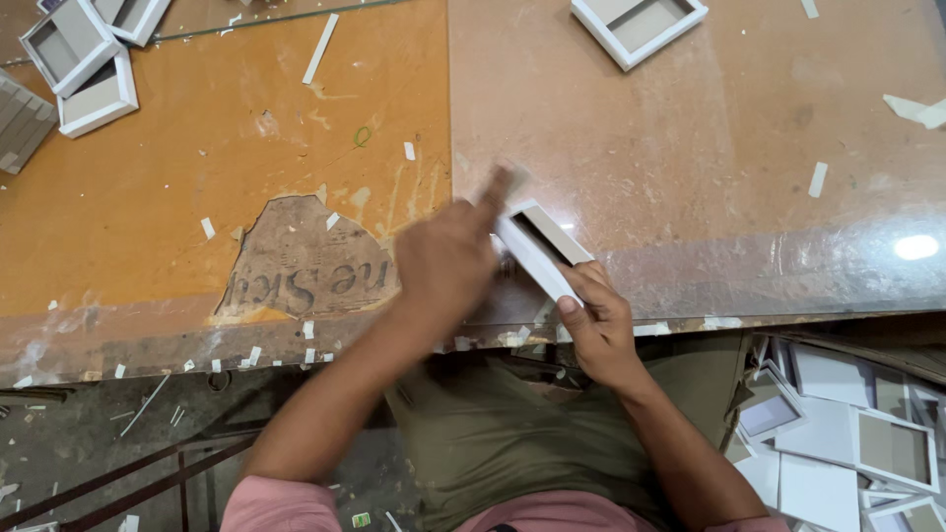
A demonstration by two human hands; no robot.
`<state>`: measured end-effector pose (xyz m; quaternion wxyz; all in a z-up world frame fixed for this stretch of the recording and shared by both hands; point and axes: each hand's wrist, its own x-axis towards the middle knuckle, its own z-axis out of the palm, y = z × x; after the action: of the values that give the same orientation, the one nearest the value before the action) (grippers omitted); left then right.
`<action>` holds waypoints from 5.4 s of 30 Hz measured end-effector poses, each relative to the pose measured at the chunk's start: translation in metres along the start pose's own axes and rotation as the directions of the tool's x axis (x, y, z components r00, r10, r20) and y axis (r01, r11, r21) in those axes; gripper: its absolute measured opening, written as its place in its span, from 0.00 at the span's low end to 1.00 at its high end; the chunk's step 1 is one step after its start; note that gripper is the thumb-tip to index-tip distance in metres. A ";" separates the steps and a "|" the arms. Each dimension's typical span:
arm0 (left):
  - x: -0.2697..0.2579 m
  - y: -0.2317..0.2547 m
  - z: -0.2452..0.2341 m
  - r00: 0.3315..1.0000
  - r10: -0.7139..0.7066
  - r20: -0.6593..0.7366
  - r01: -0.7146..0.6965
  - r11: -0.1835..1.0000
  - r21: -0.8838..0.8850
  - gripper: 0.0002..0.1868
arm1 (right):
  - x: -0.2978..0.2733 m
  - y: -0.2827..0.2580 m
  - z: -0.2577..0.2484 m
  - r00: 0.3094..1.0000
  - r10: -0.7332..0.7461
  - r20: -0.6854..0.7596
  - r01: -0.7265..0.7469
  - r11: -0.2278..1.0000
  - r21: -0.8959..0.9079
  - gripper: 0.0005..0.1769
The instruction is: The person repeatedly picks up small white rectangular frames from a table and rubs their edges with a sanding block. They turn each frame over and sand multiple sides before placing it back on the table. The process is repeated for several frames in a consistent sequence.
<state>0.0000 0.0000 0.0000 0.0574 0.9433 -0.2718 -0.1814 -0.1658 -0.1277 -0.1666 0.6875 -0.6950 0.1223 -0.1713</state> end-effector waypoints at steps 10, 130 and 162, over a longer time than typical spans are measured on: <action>-0.010 -0.030 0.096 0.834 0.313 -0.454 -0.551 0.443 -0.707 0.11 | -0.004 -0.002 -0.005 0.946 -0.179 0.270 0.215 0.971 -0.109 0.28; -0.027 -0.025 0.125 0.645 0.663 -0.380 -0.760 0.608 -0.229 0.16 | 0.007 -0.026 0.009 0.987 -0.090 -0.136 -0.028 0.730 -0.682 0.83; -0.011 -0.122 0.119 0.524 0.738 -0.425 -0.799 0.599 0.056 0.18 | -0.108 -0.127 -0.156 0.900 -0.024 -0.436 -0.361 0.519 -0.775 0.65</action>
<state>0.0067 0.1081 -0.1324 0.2553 0.7338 -0.6281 0.0430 -0.3357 -0.2230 -0.0486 0.2417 -0.8731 0.3930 -0.1576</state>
